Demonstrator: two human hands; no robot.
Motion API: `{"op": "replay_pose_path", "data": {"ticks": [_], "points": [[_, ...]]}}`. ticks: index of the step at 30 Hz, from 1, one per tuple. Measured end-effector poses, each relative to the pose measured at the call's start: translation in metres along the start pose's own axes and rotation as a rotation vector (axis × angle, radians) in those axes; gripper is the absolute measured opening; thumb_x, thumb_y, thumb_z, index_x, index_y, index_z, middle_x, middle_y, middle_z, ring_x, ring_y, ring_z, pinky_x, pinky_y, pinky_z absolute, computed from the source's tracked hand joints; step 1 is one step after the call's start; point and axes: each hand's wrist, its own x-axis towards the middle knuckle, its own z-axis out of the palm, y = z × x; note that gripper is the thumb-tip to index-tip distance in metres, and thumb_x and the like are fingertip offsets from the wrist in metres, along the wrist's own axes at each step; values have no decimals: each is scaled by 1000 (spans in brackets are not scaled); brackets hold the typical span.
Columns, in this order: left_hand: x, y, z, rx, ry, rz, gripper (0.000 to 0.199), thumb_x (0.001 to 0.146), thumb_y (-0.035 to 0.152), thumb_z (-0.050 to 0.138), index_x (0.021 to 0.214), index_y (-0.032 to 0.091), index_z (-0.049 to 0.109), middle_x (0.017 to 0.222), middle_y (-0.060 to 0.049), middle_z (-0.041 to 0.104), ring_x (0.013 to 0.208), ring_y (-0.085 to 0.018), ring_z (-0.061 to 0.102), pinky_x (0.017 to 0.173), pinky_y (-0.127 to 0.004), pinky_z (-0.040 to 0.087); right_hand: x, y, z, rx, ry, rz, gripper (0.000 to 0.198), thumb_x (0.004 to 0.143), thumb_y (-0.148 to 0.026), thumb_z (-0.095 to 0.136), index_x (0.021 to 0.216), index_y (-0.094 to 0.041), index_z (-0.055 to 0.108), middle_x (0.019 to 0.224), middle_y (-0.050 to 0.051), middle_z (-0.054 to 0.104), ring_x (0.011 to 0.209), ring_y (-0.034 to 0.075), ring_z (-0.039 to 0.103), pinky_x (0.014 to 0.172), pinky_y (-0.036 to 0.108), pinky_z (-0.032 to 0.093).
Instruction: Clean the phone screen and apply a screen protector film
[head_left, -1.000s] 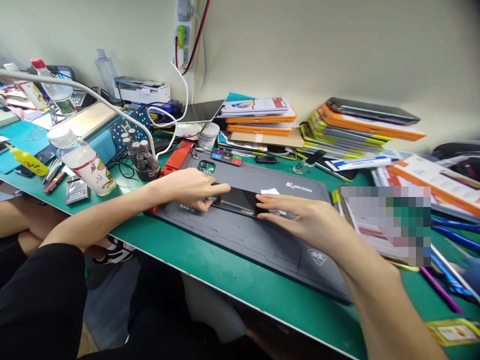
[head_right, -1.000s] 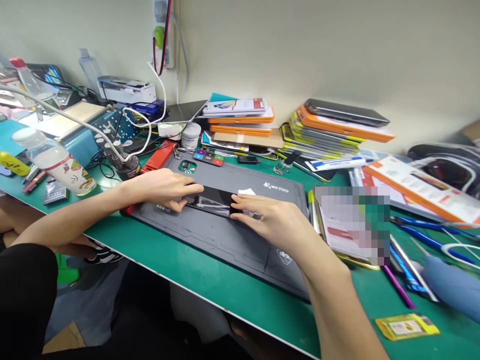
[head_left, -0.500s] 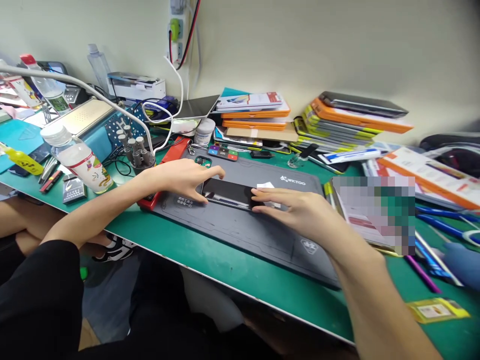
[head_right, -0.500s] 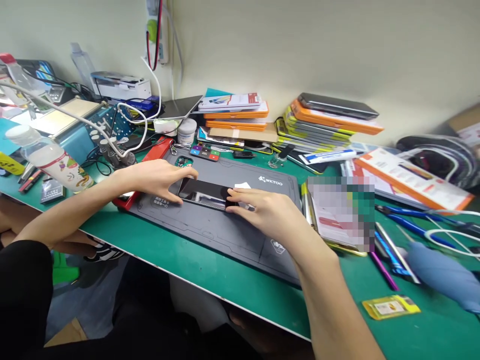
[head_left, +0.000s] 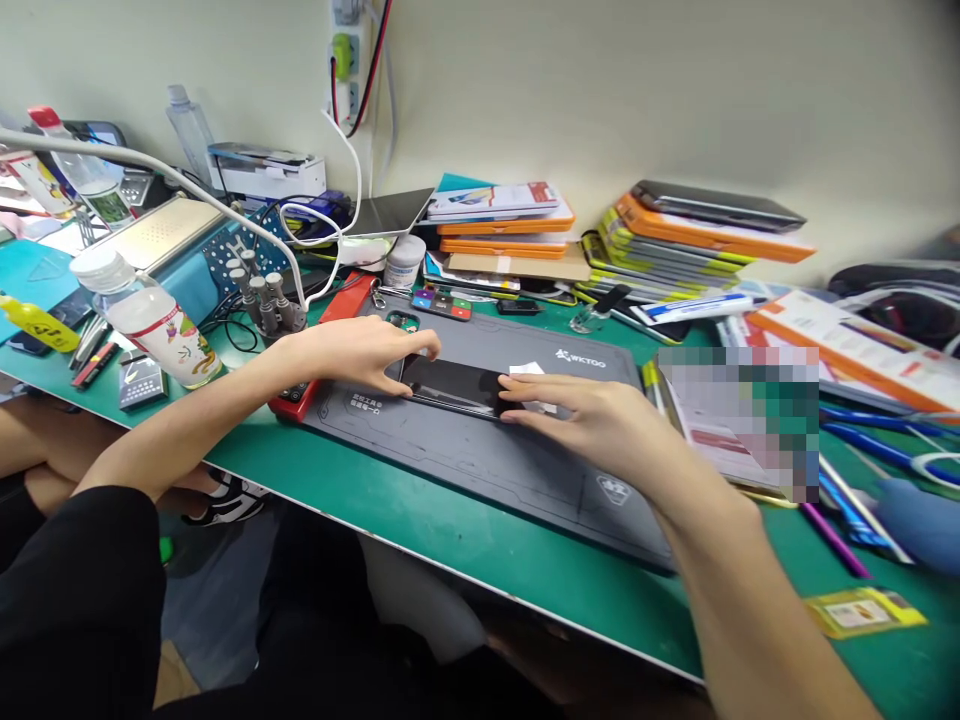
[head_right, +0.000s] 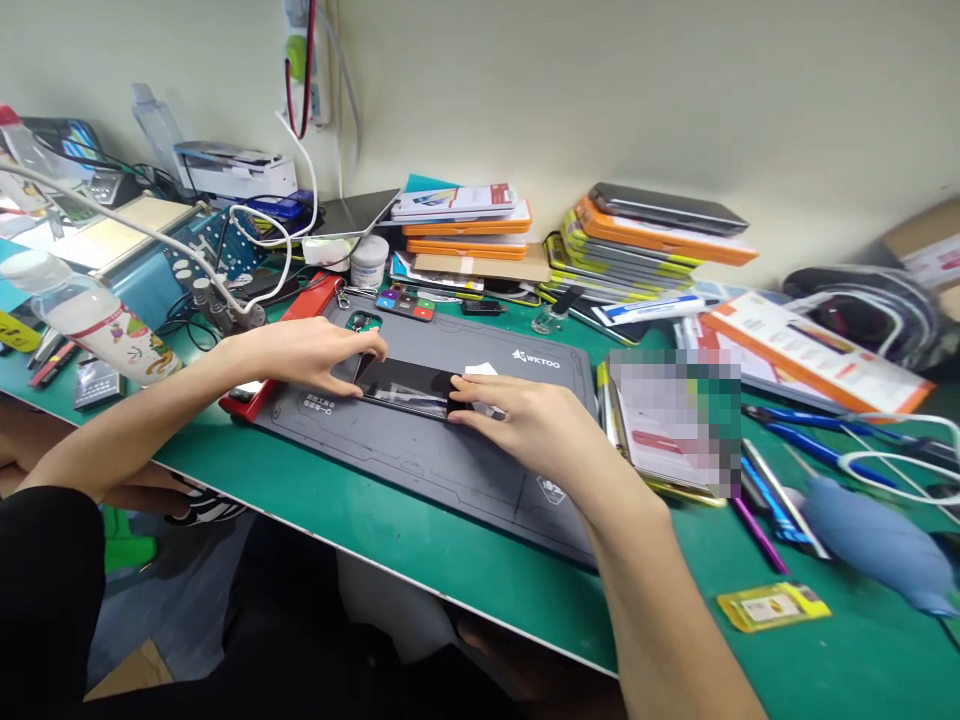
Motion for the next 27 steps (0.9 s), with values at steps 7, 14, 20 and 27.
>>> {"op": "replay_pose_path", "data": {"ticks": [7,14,20,27], "points": [[-2,1,2,9,34,18,47,104,44,73,144,27,57,123,-7,83,93,-24,77,77,-32,46,-2,6,6,0,23,-14,25,104,-44,71,118,-35,89,133,0,86,130,34,80,116,54,65],[-3,7,4,10,43,36,45,105,44,69,143,24,56,138,-9,78,105,-26,78,78,-35,46,-5,12,11,3,41,-22,28,105,-52,69,117,-36,89,132,-1,86,131,35,80,114,55,67],[-3,7,8,8,71,35,43,104,43,71,140,24,58,141,-10,75,118,-26,75,73,-32,44,-7,13,10,20,20,-12,29,104,-54,69,116,-37,89,132,-1,86,132,35,79,111,53,69],[0,7,17,-58,81,51,44,101,39,70,139,21,58,140,-13,70,124,-29,71,89,-36,53,-9,24,13,12,16,-17,30,102,-59,69,115,-42,91,133,-3,86,128,35,81,94,43,75]]}}
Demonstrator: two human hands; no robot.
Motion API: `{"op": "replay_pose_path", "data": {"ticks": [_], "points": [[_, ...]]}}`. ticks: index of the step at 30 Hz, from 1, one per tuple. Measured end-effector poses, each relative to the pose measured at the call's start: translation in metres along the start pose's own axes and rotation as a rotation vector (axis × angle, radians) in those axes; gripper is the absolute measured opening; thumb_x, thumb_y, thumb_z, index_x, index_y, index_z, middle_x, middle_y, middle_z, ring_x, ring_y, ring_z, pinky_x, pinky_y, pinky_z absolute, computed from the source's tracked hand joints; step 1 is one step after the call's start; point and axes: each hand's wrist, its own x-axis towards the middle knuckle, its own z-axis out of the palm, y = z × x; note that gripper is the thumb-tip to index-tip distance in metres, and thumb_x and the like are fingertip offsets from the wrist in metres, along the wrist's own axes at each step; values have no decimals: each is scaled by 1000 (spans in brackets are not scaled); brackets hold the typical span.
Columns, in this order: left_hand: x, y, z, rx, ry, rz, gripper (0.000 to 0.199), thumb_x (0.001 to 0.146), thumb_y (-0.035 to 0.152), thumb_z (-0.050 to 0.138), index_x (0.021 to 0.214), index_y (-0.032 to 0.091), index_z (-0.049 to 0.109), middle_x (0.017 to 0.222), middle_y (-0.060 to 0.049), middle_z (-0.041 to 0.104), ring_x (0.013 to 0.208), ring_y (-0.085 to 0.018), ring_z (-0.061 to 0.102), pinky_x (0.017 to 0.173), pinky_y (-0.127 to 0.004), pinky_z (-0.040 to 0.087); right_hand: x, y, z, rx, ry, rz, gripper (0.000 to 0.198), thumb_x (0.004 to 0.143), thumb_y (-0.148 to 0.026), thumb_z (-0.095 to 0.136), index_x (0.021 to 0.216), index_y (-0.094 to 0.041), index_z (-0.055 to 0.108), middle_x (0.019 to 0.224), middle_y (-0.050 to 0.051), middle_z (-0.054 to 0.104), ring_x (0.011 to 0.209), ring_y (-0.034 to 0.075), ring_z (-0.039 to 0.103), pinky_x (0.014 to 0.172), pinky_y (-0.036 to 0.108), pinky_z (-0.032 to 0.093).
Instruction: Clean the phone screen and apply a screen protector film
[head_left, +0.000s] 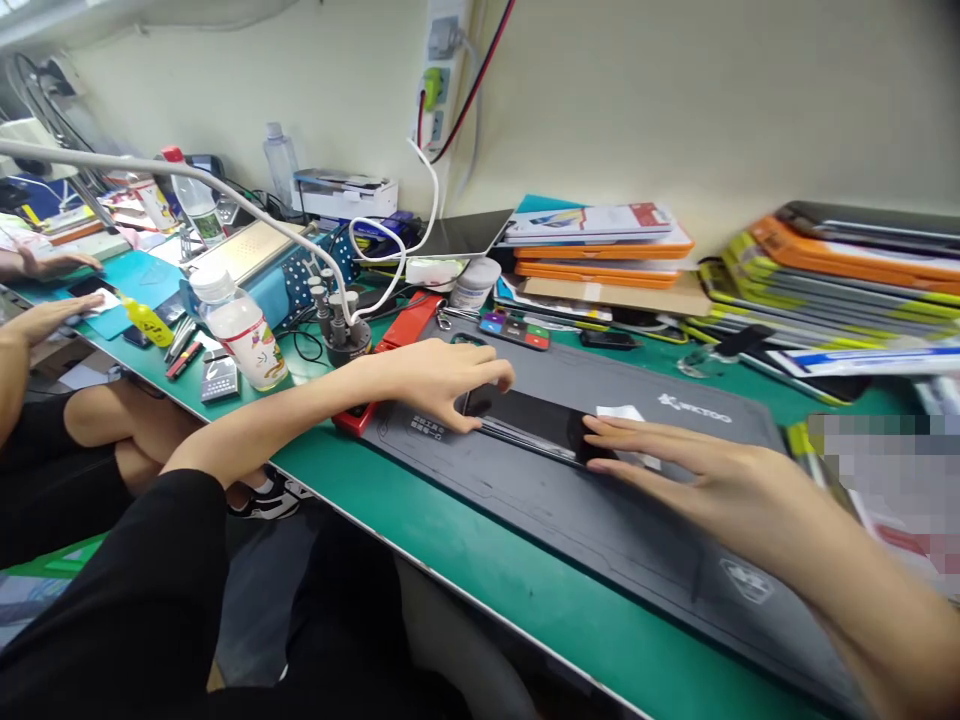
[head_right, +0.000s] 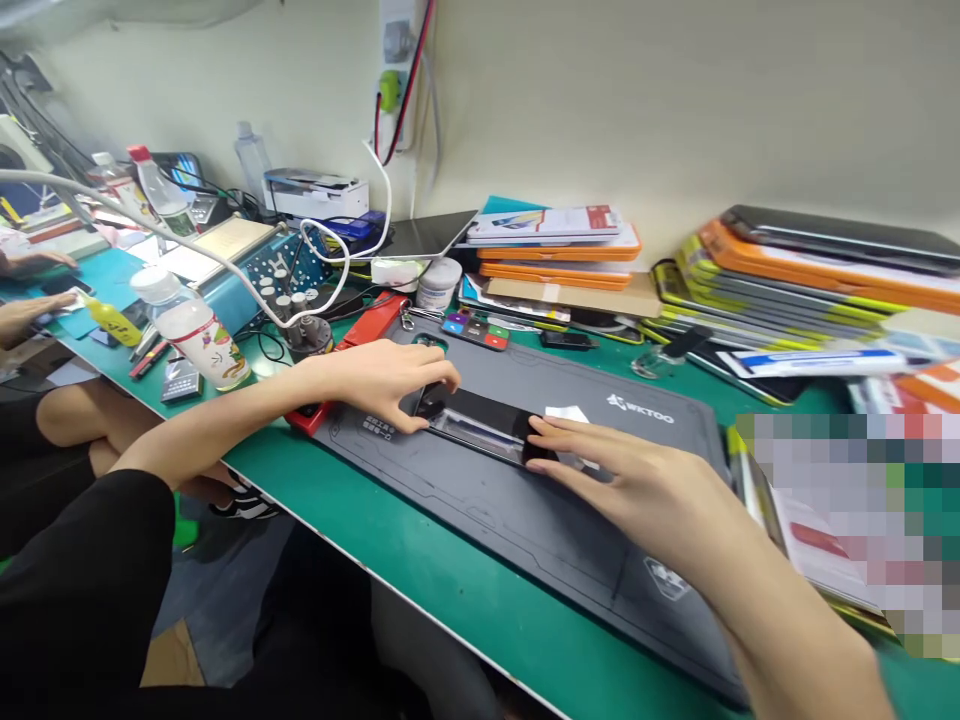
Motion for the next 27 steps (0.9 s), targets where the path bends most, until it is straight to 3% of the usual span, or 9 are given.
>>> {"op": "replay_pose_path", "data": {"ticks": [2,7,10,12,14,17,20,23,27], "points": [[1,-1,3,-19,5,9,42,99,37,71,135,20,59,139,-15,69,124,-30,70,93,-38,54,-1,3,2,-10,11,8,31,101,-62,69,113,-44,91,132,-4,86,125,35,82,92,43,76],[4,-8,10,-172,40,11,44,94,34,73,132,19,54,138,-15,68,126,-29,66,106,-37,54,-1,0,6,-34,40,32,38,101,-70,63,112,-46,90,131,-7,86,123,37,83,110,53,70],[5,-13,13,-229,69,26,47,91,35,74,131,21,53,139,-15,67,128,-29,65,109,-39,54,3,-11,1,12,41,74,39,102,-67,61,104,-44,92,127,-6,87,126,36,82,95,46,74],[6,-15,15,-251,75,29,50,90,35,74,133,21,53,140,-15,67,130,-29,64,110,-40,55,7,-20,-5,68,12,166,39,101,-64,62,104,-40,93,127,-3,88,128,36,81,77,39,74],[7,-17,16,-252,71,29,52,89,36,73,135,21,53,140,-15,67,131,-30,64,109,-41,55,11,-27,-14,129,-6,275,39,101,-63,65,109,-36,92,134,0,86,132,37,79,71,36,71],[8,-20,17,-224,81,31,54,87,36,75,134,21,55,138,-16,66,128,-31,65,105,-42,56,12,-30,-28,184,104,314,40,102,-58,67,121,-30,88,150,5,79,141,36,73,92,38,69],[9,-21,17,-184,106,62,54,87,36,75,136,20,56,135,-15,66,123,-31,66,102,-40,56,9,-23,-35,-23,236,318,40,106,-56,62,118,-26,85,135,10,85,117,32,82,89,40,64],[10,-20,13,-162,86,28,58,87,38,75,140,20,57,134,-14,66,121,-30,67,98,-37,56,6,-15,-32,-300,166,333,45,108,-65,59,113,-28,84,122,10,85,90,27,80,67,38,54],[10,-19,8,-165,63,1,76,87,40,76,156,20,51,136,-14,65,126,-31,67,97,-37,57,7,-11,-19,-326,131,207,43,112,-61,53,115,-30,83,117,8,84,93,27,80,60,37,49]]}}
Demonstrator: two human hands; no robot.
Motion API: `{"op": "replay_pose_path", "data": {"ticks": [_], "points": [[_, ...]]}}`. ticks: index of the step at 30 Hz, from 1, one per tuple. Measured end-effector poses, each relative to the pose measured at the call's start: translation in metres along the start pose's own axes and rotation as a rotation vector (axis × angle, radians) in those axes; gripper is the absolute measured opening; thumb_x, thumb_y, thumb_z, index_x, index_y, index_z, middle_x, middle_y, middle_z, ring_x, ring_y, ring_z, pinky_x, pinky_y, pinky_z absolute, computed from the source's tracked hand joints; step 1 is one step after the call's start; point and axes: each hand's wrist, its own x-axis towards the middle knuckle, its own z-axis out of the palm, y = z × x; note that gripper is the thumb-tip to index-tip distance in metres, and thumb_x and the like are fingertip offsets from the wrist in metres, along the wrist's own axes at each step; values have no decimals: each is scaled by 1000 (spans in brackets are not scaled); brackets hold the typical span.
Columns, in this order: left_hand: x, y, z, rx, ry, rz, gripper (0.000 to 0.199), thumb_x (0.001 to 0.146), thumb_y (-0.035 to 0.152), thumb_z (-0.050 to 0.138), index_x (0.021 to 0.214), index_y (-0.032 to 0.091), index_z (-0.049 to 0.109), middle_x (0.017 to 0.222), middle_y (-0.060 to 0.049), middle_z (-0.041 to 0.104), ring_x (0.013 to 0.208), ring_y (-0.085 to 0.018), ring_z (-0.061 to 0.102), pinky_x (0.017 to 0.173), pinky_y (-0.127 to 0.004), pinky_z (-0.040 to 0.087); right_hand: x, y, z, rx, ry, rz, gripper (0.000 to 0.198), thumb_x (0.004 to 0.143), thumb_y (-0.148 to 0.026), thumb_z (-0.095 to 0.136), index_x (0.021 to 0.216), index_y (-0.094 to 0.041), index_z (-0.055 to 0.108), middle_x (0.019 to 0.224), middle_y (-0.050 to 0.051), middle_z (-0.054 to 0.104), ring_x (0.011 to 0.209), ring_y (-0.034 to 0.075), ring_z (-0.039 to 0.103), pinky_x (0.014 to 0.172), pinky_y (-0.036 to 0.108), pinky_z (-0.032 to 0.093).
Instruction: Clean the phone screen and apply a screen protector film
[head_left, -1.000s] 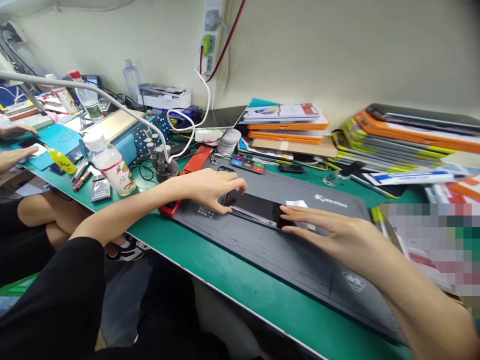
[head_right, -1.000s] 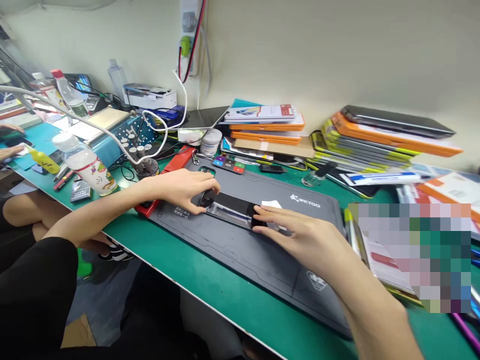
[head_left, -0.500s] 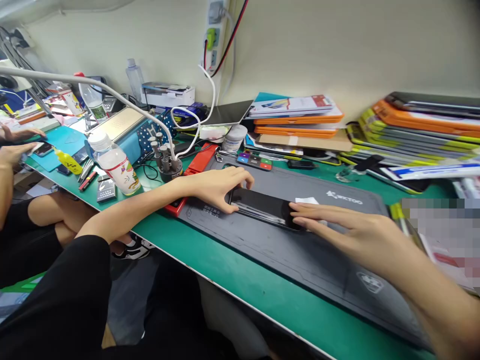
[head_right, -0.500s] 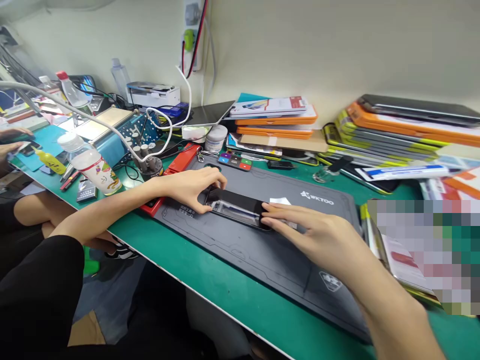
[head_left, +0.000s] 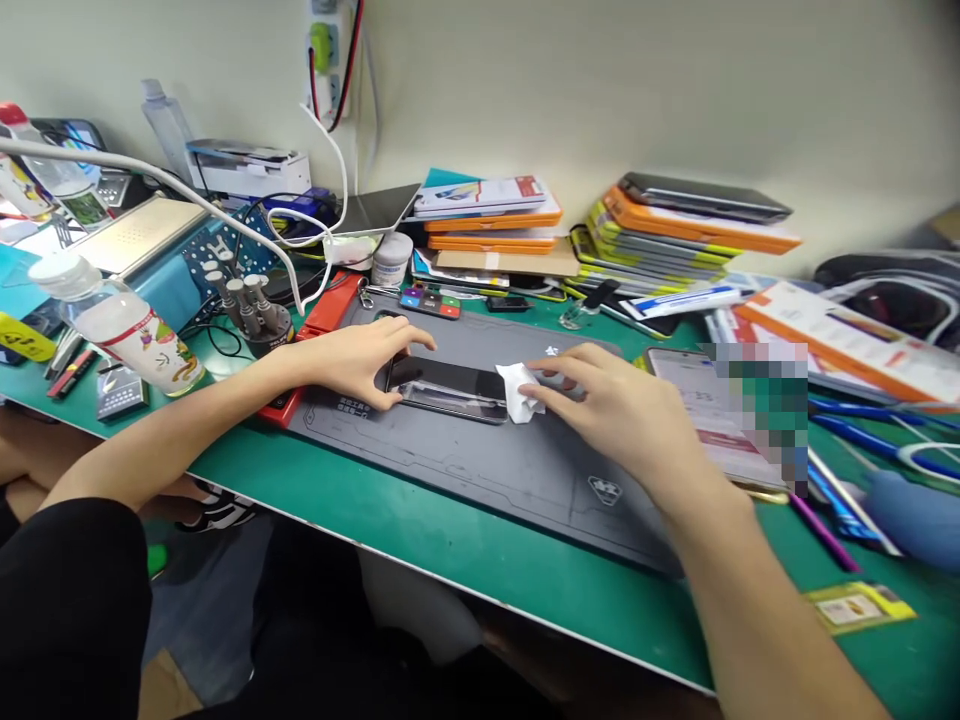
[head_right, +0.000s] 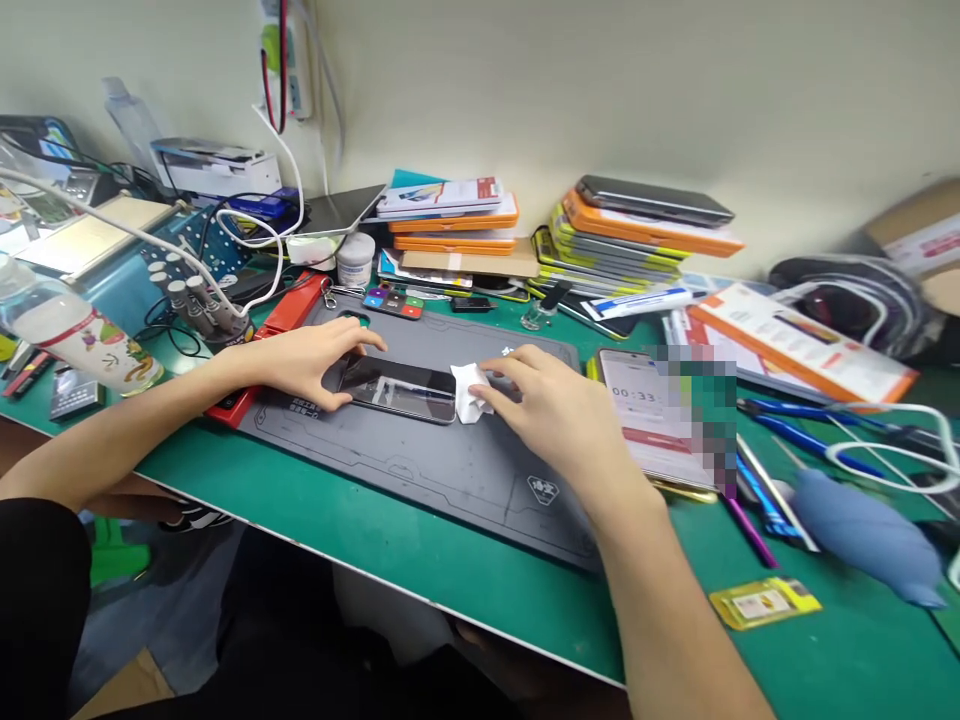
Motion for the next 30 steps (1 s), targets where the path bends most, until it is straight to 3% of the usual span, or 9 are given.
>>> {"op": "replay_pose_path", "data": {"ticks": [4,8,13,17,21,26,30], "points": [[0,-1,-1,-41,-9,9,99,88,41,75,174,20,32,140,-16,67,130,-31,67,107,-40,57,0,-10,5,-2,23,-67,37,114,-43,49,103,-29,82,109,7,85,100,29,81,63,39,52],[-1,-3,1,-25,-2,24,106,89,41,75,179,19,24,143,-17,67,131,-31,67,108,-40,56,0,-23,1,76,101,-26,27,112,-39,55,103,-29,78,103,7,83,100,29,80,72,41,57],[0,-4,3,18,15,33,105,90,42,75,179,20,25,140,-16,67,132,-32,66,106,-39,57,-1,-37,-2,186,-33,-293,28,114,-33,53,105,-28,79,113,7,84,106,26,79,91,40,60],[1,-6,5,5,7,33,106,89,45,76,179,20,25,142,-16,65,132,-33,65,108,-39,56,0,-44,5,46,52,-434,35,117,-34,54,103,-23,85,110,8,86,102,27,77,90,41,59],[2,-7,6,-10,5,39,105,89,47,74,179,22,24,141,-15,63,131,-33,64,110,-42,55,2,-44,17,-94,123,-406,39,118,-33,52,114,-17,87,114,15,84,108,31,73,93,46,59],[4,-8,8,-31,5,40,106,87,47,75,178,23,27,140,-15,62,131,-34,62,111,-43,54,1,-42,24,-44,104,-334,43,119,-36,47,126,-17,85,126,17,80,118,33,70,102,47,60],[4,-7,8,-42,-1,33,105,88,46,73,179,24,25,138,-13,63,131,-32,62,112,-42,53,0,-41,20,6,60,-334,43,119,-36,47,126,-19,86,127,17,79,119,33,71,104,49,61]]}}
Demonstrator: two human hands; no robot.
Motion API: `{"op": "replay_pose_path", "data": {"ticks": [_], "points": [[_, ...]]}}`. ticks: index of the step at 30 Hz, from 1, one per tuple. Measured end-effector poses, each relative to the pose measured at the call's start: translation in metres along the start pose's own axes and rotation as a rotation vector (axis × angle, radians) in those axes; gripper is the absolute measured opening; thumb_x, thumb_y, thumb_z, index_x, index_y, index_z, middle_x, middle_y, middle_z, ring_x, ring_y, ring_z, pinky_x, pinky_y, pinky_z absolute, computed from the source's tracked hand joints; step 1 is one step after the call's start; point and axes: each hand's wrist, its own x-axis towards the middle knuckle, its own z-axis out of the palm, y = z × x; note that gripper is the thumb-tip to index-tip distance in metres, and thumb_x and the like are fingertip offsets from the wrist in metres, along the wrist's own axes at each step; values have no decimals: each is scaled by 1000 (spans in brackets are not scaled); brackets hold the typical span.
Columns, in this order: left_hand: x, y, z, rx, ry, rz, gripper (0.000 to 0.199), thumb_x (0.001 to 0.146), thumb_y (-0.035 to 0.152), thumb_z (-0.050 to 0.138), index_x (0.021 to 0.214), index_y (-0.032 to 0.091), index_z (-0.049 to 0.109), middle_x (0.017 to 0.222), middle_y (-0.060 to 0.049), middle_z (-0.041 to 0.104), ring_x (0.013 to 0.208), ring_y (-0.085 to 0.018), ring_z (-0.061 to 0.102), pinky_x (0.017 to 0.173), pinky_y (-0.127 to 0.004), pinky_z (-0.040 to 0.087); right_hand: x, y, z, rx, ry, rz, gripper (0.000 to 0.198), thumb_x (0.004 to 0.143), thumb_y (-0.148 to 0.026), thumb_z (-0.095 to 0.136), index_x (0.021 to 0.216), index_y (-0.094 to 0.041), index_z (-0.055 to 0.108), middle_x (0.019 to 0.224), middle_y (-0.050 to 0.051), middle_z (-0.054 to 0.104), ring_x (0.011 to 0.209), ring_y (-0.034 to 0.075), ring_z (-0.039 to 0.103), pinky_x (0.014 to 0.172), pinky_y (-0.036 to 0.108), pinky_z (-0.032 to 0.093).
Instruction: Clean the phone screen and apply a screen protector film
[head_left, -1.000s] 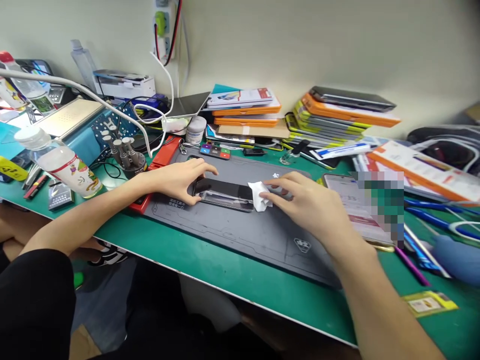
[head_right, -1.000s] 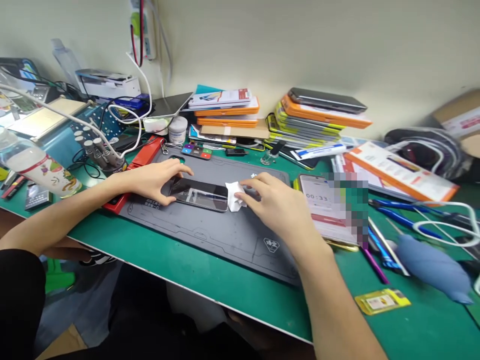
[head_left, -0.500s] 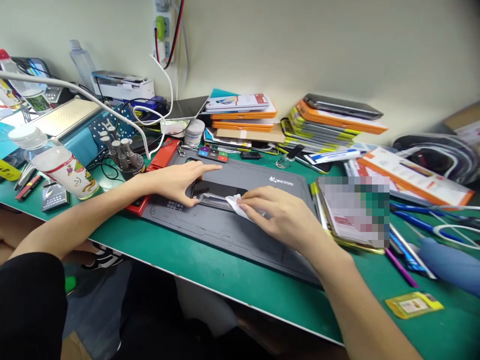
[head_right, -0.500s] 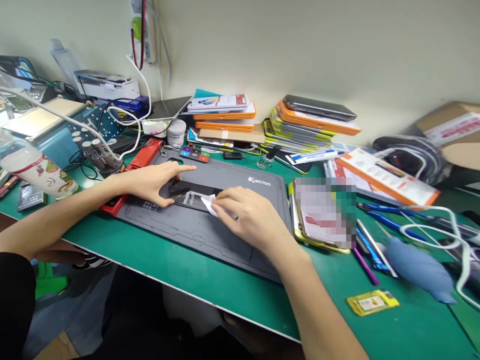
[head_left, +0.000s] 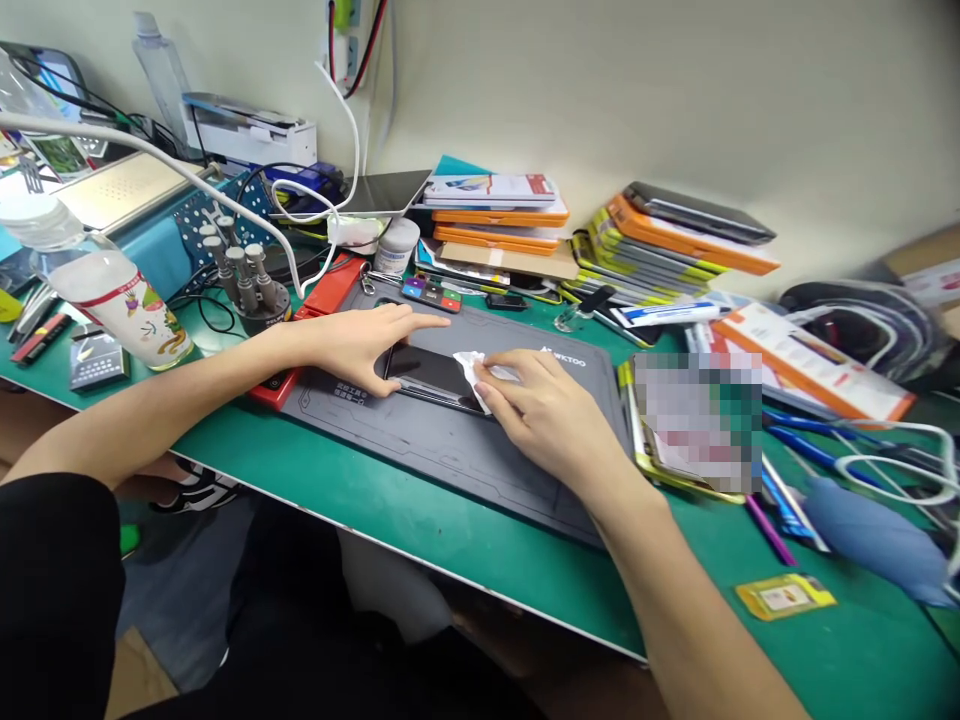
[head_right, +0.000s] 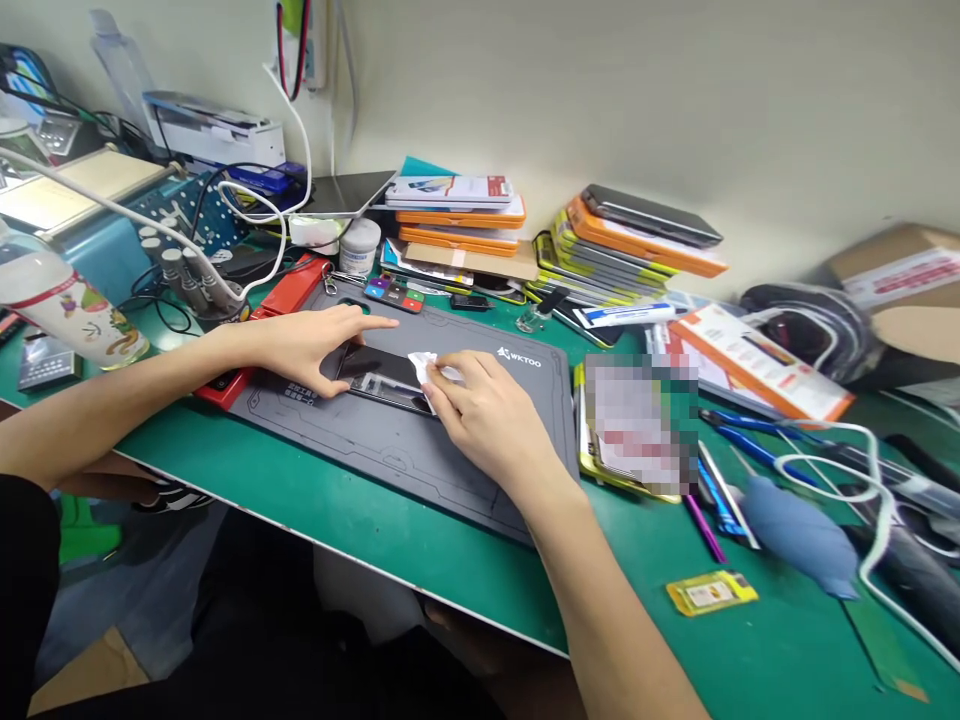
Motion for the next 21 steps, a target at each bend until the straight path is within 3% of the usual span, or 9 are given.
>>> {"op": "replay_pose_path", "data": {"ticks": [7,12,16,21], "points": [[-1,1,-6,-5,-61,-11,101,89,49,74,177,23,32,143,-14,61,133,-33,61,115,-41,51,-3,-3,-15,49,-13,-172,37,118,-28,51,114,-17,85,119,17,79,121,32,75,103,48,62],[-2,1,-1,26,-51,8,99,90,49,74,177,23,33,145,-15,60,136,-34,60,116,-40,51,-21,-23,-22,-18,-39,-190,32,116,-24,53,131,-15,79,126,18,77,132,35,71,107,49,64],[-1,1,2,38,-42,14,98,90,47,74,176,21,35,146,-17,58,135,-34,60,117,-41,52,-28,-31,-21,-55,-55,-159,34,116,-26,52,135,-12,77,127,20,76,136,36,70,108,49,64],[0,2,-2,46,-55,1,99,91,49,73,177,19,35,143,-16,59,134,-34,60,118,-41,50,-1,-15,-6,-87,-126,-44,42,118,-31,44,129,-11,79,131,23,76,146,41,65,115,56,61]]}}
